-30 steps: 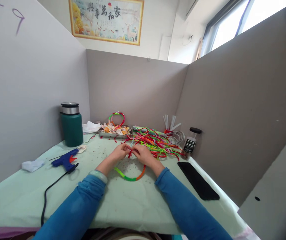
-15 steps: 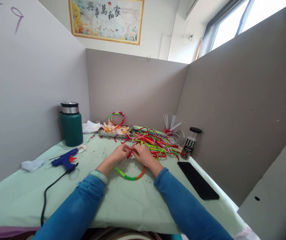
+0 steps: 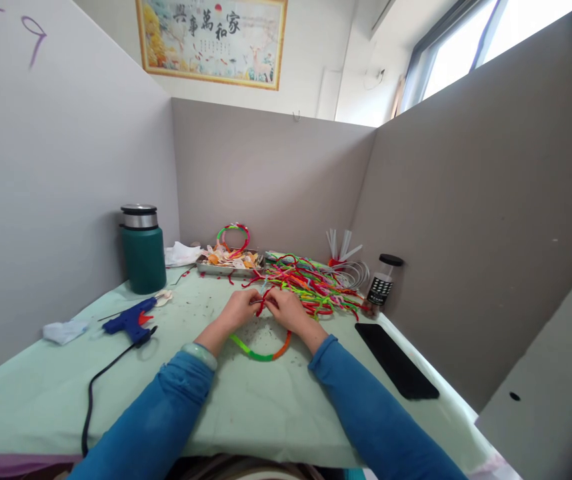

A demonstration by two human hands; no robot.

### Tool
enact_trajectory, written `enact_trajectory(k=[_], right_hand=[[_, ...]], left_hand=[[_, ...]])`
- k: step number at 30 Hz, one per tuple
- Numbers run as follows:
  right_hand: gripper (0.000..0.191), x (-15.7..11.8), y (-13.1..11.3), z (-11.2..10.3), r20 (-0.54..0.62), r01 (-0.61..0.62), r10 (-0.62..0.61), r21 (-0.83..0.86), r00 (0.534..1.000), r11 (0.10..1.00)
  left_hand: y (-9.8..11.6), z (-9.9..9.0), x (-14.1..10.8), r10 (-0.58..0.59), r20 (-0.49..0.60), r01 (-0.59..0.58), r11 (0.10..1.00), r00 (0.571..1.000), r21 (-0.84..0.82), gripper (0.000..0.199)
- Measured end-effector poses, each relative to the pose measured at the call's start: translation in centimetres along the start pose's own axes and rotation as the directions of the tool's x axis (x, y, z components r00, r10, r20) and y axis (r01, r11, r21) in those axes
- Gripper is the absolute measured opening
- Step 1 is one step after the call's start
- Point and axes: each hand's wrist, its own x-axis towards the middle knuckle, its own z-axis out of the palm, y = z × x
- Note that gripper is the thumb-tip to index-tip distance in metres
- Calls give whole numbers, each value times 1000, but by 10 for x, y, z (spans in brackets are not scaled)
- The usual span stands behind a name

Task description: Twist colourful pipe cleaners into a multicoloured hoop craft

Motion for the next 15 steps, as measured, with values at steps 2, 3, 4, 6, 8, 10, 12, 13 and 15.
enact_trajectory(k=[2,3,4,6,8,10,12,13,15], right_hand=[[5,0,1,0,0,9,-9,20,1000,1000],[5,0,2,0,1,11,-11,31,1000,999],[5,0,2,0,2,14,-14,43,1000,999],[6,0,2,0,5,19,-19,66,1000,998],[7,0,1,-1,5,23,-24,80,1000,997],[8,0,0,-1,3,27,-27,86,1000,996],[8,0,-1,-2,-3,31,-31,90,1000,995],[8,0,-2,-3,-4,33,-33,92,999,995],[8,0,-2,-3,-4,32,-32,100,999,994]], left_hand=[[0,-1,1,-12,5,12,998,1000,-63,15],[-1,-1,1,-20,7,21,995,1000,-94,16],[-1,-1,1,-28,7,28,993,1000,-118,16],[-1,-2,1,-43,5,43,989,999,-145,18],[0,-3,1,-74,14,75,984,997,-163,20],[1,-4,1,-116,41,121,973,992,-199,21],[3,-4,0,-154,70,167,956,986,-243,23],[3,-4,0,-169,80,184,947,982,-264,24],[4,-5,0,-192,92,211,932,977,-294,26]])
